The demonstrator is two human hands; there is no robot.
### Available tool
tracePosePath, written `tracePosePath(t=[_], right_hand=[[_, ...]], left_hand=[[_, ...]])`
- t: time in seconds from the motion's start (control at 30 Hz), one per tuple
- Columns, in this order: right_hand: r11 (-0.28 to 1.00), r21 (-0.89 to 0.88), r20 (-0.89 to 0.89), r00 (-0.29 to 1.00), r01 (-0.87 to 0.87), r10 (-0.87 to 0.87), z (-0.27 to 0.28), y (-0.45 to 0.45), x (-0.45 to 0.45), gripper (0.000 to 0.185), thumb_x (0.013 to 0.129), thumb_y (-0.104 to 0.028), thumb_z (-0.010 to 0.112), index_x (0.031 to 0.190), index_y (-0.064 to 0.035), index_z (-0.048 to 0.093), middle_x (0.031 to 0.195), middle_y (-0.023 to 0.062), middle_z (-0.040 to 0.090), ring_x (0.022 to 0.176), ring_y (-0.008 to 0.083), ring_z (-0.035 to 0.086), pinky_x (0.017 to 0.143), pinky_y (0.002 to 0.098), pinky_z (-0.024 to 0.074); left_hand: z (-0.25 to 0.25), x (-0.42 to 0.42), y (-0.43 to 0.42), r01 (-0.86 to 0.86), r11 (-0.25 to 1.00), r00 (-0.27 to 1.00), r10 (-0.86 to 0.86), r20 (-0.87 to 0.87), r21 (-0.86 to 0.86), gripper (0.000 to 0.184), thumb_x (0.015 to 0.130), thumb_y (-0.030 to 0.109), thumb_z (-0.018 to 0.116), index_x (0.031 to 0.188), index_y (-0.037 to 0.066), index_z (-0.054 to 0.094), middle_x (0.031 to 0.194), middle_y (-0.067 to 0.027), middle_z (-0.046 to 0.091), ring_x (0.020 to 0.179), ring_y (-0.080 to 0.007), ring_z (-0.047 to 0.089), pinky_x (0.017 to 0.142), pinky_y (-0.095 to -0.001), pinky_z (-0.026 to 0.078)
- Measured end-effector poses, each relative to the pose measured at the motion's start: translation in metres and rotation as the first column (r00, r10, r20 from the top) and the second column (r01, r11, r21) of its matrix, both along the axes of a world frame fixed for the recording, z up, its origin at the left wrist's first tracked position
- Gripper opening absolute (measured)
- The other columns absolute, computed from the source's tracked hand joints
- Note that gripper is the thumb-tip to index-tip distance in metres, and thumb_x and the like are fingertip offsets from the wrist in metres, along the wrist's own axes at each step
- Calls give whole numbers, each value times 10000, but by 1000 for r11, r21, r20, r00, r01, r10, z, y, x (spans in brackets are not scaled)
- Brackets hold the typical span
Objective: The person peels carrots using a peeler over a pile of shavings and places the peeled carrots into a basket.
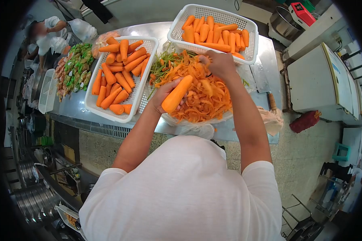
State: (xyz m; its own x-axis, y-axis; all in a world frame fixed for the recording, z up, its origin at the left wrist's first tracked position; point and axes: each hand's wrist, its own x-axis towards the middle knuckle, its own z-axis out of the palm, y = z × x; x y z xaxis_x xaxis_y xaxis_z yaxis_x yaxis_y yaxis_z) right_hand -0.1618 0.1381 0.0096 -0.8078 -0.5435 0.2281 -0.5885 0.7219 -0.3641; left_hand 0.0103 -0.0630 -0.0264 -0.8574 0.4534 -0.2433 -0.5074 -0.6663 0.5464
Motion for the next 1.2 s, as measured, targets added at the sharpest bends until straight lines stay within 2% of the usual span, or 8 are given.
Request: tracePosePath(t=[0.3, 0.47, 0.8, 0.9, 0.97, 1.0, 1.07, 1.2], right_hand=[[920, -387, 262, 950, -59, 171, -1, 8, 27, 467, 947, -517, 602, 1078, -91, 743, 867, 118, 744, 835, 281, 710, 740, 393, 546], [959, -182, 106, 965, -218, 239, 8, -4, 45, 449, 935, -510, 618, 1053, -98, 751, 809, 129, 725, 795, 294, 681, 796, 421, 498], [964, 263, -95, 994, -28, 54, 16, -7, 34, 463, 948, -528, 588, 1049, -110, 758, 870, 156, 726, 860, 310, 692, 827, 446, 482], [983, -168, 162, 985, 81, -53, -21, 14, 4, 475, 964, -529, 569, 1037, -99, 756, 900, 150, 733, 878, 325, 689, 818, 447, 499], [979, -183, 236, 970, 94, -49, -16, 21, 11, 477, 968, -523, 569, 1029, -88, 755, 899, 151, 733, 876, 325, 692, 802, 438, 510], [973, -198, 311, 949, 119, -53, -14, 26, 17, 479, 973, -516, 569, 1021, -77, 754, 898, 151, 734, 874, 325, 695, 787, 429, 520], [965, -218, 371, 927, 149, -59, -26, 30, 16, 466, 973, -507, 579, 1014, -76, 754, 870, 149, 729, 848, 317, 695, 766, 421, 519], [930, -339, 369, 929, 139, -4, -14, 25, 37, 446, 968, -479, 605, 990, -56, 745, 798, 141, 711, 766, 288, 686, 702, 401, 514]], left_hand=[[17, 6, 10, -177, 763, 951, -30, -309, -622, 534, 935, 285, 705, 1373, 46, 513, 1072, -61, 645, 870, -137, 623, 762, -287, 541], [28, 8, 20, -311, 208, 886, -291, -362, -927, 476, 901, 261, 714, 1294, 25, 589, 1064, -107, 682, 932, -215, 656, 817, -362, 524], [31, 18, 35, -648, -316, 746, -449, -492, -693, 459, 832, 227, 739, 1239, 41, 632, 958, -157, 651, 914, -331, 657, 790, -410, 535], [36, 20, 31, -601, -237, 789, -328, -519, -763, 419, 854, 252, 724, 1213, 54, 635, 980, -155, 641, 897, -317, 676, 790, -427, 546], [16, 15, 17, -410, 328, 875, -120, -468, -851, 428, 938, 235, 655, 1323, 71, 562, 1024, -162, 633, 880, -282, 678, 773, -427, 560], [13, 16, 18, -411, 326, 878, -110, -466, -851, 428, 938, 235, 655, 1323, 71, 562, 1024, -162, 633, 880, -282, 678, 773, -427, 560], [10, 16, 18, -402, 900, 913, 407, -5, -168, 400, 1023, 244, 531, 1392, 102, 468, 1071, -162, 629, 874, -259, 676, 769, -414, 577], [5, 23, 11, -322, 946, 946, 321, -35, -34, 390, 1059, 236, 426, 1423, 99, 396, 1067, -156, 629, 829, -273, 685, 761, -417, 589]])
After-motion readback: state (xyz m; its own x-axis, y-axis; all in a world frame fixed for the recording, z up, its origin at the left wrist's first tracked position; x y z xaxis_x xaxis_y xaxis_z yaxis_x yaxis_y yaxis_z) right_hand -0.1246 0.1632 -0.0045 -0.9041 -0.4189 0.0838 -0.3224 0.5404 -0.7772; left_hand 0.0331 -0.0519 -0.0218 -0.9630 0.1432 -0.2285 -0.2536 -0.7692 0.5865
